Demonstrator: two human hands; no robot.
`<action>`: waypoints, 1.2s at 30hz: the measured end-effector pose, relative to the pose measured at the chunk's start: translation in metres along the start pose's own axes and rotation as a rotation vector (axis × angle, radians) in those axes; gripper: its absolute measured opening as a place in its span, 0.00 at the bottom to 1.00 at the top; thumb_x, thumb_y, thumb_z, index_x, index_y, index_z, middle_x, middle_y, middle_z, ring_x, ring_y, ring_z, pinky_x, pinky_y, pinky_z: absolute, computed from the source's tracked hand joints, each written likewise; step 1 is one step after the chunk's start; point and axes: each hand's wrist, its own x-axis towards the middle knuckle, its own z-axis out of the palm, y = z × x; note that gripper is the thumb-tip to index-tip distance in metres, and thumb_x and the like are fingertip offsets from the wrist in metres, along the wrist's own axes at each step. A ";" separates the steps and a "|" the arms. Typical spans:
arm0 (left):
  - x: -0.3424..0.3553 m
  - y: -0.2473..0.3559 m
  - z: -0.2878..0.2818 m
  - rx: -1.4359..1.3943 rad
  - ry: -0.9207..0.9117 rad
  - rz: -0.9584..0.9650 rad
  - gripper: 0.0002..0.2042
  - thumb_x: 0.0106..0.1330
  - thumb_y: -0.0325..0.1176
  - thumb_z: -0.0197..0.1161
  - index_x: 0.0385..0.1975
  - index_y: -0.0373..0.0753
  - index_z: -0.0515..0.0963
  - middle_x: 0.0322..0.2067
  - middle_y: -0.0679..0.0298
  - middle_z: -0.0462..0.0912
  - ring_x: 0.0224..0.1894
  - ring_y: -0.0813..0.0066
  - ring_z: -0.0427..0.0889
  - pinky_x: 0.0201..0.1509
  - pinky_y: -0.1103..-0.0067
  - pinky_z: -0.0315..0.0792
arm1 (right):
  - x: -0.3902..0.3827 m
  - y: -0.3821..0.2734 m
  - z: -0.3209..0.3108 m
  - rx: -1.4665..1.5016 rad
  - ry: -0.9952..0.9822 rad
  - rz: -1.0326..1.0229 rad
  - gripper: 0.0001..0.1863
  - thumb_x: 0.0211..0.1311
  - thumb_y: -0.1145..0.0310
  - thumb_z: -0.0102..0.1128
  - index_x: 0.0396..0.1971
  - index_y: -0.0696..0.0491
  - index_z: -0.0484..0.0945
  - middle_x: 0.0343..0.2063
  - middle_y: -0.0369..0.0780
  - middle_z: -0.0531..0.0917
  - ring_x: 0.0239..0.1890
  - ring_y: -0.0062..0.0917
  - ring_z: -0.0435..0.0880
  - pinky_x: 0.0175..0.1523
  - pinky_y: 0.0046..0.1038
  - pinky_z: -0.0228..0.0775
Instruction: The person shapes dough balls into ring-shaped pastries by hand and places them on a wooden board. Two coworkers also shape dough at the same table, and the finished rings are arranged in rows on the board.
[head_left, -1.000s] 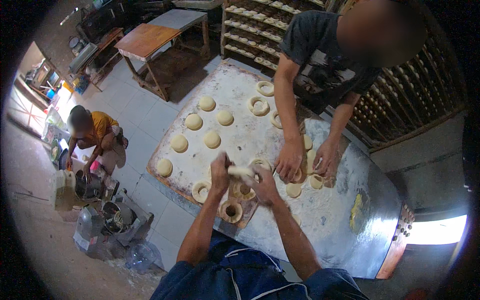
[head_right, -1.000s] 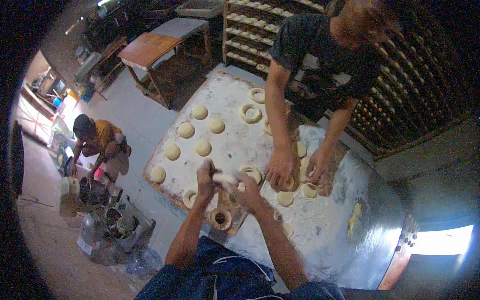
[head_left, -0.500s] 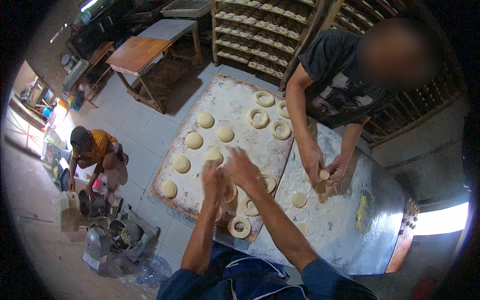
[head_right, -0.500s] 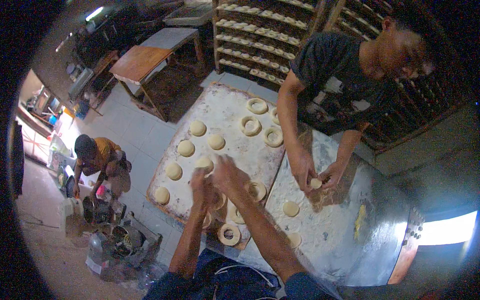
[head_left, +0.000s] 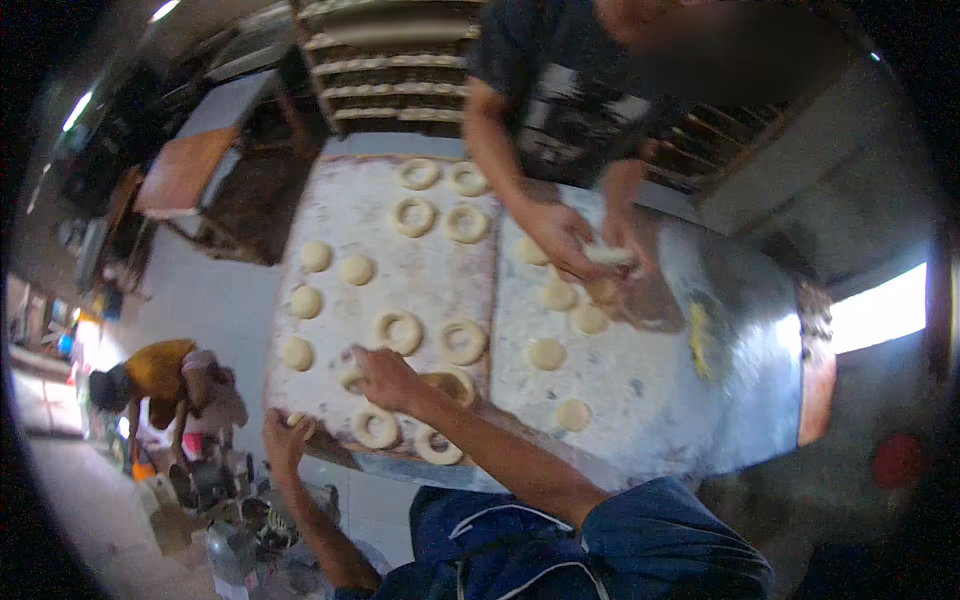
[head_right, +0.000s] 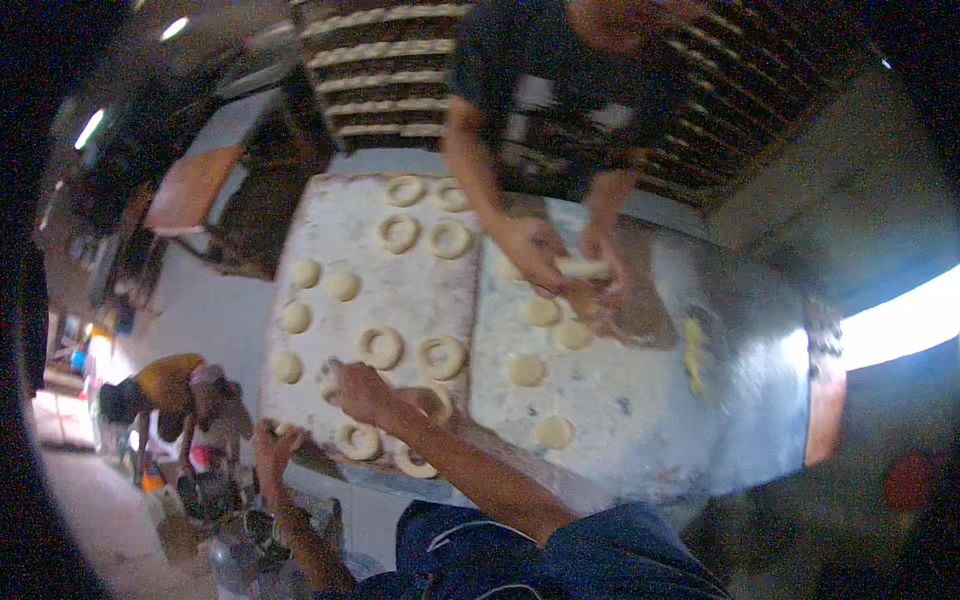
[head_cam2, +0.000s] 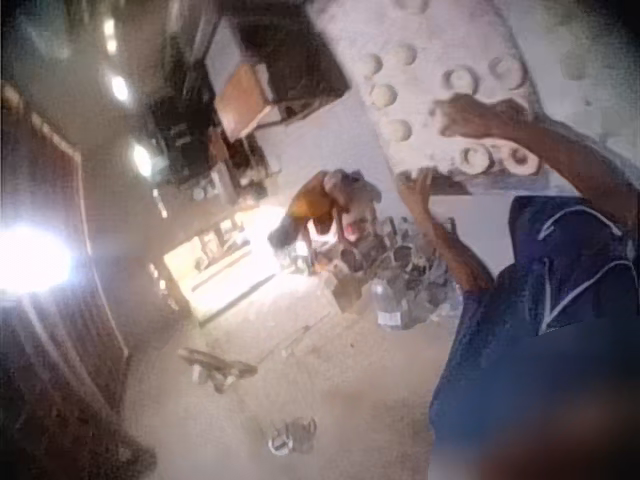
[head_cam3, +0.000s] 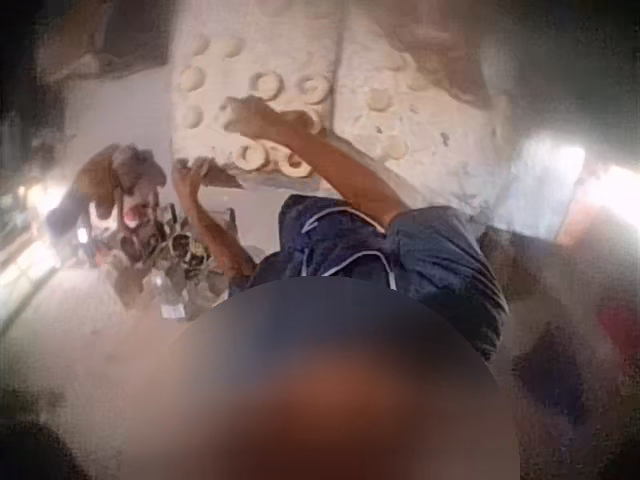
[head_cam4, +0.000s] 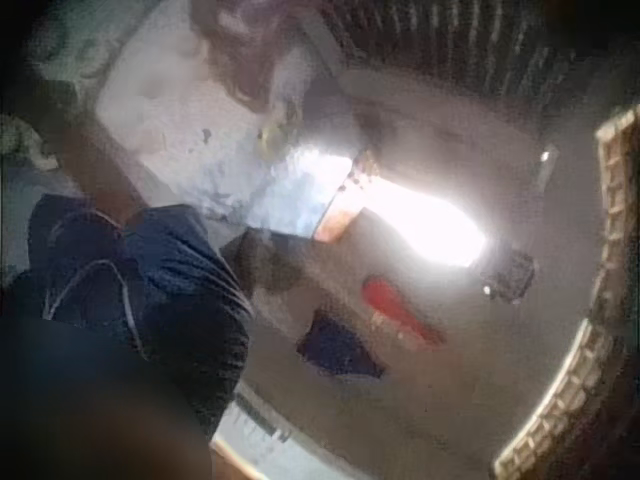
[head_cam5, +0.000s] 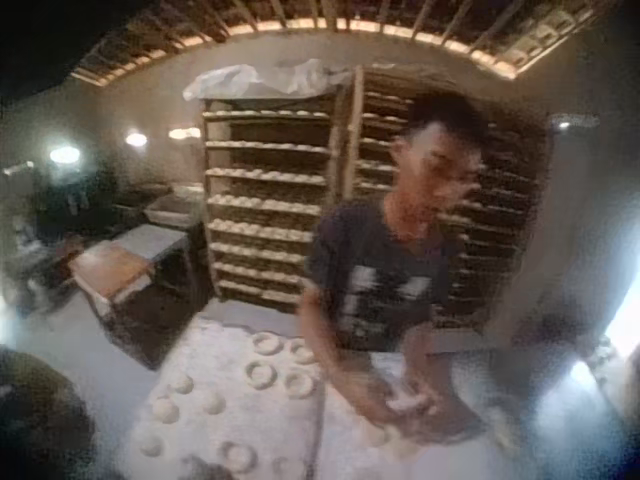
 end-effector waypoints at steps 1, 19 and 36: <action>-0.011 0.037 0.007 0.232 -0.046 0.130 0.18 0.51 0.31 0.72 0.35 0.30 0.71 0.30 0.51 0.75 0.31 0.53 0.76 0.37 0.64 0.70 | -0.041 0.016 -0.024 0.070 0.075 -0.010 0.20 0.52 0.67 0.62 0.44 0.60 0.76 0.39 0.50 0.82 0.42 0.43 0.82 0.48 0.41 0.73; -0.225 0.323 0.335 -0.339 -0.474 0.589 0.17 0.60 0.31 0.66 0.46 0.30 0.75 0.43 0.51 0.81 0.42 0.61 0.82 0.46 0.71 0.75 | -0.337 0.195 -0.158 0.297 0.795 0.443 0.15 0.44 0.75 0.70 0.29 0.56 0.71 0.23 0.34 0.77 0.27 0.14 0.75 0.30 0.21 0.69; -0.286 0.326 0.330 -1.137 -1.096 -0.145 0.24 0.57 0.19 0.59 0.55 0.39 0.66 0.33 0.64 0.79 0.36 0.78 0.78 0.34 0.79 0.72 | -0.386 0.181 -0.194 1.341 0.253 0.164 0.22 0.63 0.63 0.56 0.55 0.55 0.67 0.40 0.42 0.79 0.39 0.26 0.81 0.43 0.31 0.75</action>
